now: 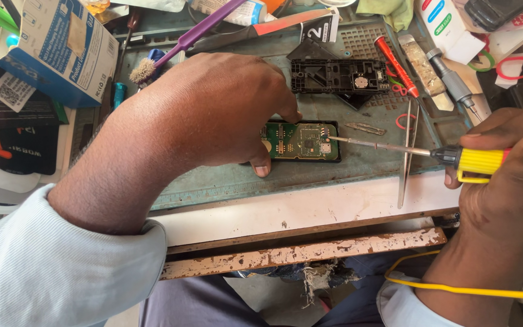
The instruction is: The person uses a screwdriver and tweezers to remove screws and adjust components on a circuit board. They then place the circuit board into a black plastic phone housing and use a screwdriver to secure it with screws.
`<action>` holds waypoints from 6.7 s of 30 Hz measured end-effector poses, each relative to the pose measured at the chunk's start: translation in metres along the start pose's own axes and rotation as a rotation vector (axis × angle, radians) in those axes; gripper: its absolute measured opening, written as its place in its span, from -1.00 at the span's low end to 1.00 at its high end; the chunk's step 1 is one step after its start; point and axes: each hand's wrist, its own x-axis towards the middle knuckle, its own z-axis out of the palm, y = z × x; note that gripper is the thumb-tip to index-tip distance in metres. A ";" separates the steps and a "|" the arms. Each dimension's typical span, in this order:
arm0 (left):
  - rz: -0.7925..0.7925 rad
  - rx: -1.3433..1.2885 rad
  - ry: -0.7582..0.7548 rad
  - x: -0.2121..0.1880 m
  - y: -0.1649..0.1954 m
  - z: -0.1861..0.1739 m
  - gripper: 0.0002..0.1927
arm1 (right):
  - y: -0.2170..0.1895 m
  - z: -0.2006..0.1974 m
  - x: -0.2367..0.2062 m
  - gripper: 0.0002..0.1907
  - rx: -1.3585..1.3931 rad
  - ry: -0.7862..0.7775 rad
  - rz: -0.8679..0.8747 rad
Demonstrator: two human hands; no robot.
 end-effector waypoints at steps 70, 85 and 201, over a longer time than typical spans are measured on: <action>-0.042 -0.001 -0.068 -0.009 0.008 -0.009 -0.27 | 0.073 -0.129 0.022 -0.70 -0.689 -0.427 0.227; -0.104 -0.035 -0.074 -0.004 0.000 -0.009 -0.43 | 0.006 -0.055 0.011 -0.80 -0.681 -0.244 0.064; 0.466 -1.264 0.010 0.026 -0.004 0.016 -0.48 | -0.057 0.017 0.028 -0.62 0.193 -0.111 0.059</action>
